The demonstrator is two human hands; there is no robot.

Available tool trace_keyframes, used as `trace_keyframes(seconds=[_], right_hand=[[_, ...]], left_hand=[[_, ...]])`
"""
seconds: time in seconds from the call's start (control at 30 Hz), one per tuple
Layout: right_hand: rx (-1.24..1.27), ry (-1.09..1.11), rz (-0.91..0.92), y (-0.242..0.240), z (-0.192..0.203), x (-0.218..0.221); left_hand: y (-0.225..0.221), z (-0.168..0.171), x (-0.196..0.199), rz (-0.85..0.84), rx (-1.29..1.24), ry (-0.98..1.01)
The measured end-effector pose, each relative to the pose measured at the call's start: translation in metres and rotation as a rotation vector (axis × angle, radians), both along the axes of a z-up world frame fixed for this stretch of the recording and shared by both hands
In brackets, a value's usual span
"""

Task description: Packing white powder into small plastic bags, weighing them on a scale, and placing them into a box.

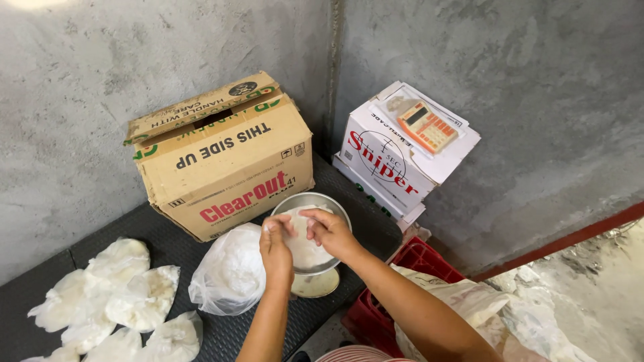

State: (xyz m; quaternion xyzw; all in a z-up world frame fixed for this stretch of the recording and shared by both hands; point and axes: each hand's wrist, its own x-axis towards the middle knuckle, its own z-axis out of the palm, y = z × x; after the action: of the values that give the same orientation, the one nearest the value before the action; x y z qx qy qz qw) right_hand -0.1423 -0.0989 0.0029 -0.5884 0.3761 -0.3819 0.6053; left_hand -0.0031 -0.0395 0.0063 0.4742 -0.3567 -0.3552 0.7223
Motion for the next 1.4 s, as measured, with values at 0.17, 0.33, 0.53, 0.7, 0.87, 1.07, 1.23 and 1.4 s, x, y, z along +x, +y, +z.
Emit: trace_keyframes(seconds=[0.17,0.33,0.53,0.7,0.87,1.07,1.23,1.4], right_hand=[[-0.316,0.262,0.012,0.025,0.057,0.0],[-0.475,0.149,0.233,0.026,0.034,-0.014],[-0.227,-0.017,0.292,0.011,-0.001,-0.025],[-0.121,-0.082,0.174,0.012,0.011,-0.028],[0.001,-0.103,0.086,0.019,0.026,-0.02],[0.015,-0.108,0.065,0.018,0.018,-0.018],[-0.095,-0.06,0.103,0.016,0.011,-0.02],[-0.135,-0.011,0.144,0.02,0.028,-0.021]], left_hand=[[0.019,0.077,-0.016,-0.084,-0.077,-0.597],[0.017,0.085,-0.025,0.012,0.083,-1.029],[0.013,0.057,-0.01,-0.166,0.113,-0.864],[0.013,0.015,0.004,-0.489,0.112,-0.127],[0.011,-0.006,0.003,-0.41,0.12,-0.08],[0.01,-0.008,0.003,-0.342,0.146,-0.037],[0.011,0.018,0.008,-0.407,0.275,-0.014],[0.001,-0.019,0.021,-0.448,0.202,-0.057]])
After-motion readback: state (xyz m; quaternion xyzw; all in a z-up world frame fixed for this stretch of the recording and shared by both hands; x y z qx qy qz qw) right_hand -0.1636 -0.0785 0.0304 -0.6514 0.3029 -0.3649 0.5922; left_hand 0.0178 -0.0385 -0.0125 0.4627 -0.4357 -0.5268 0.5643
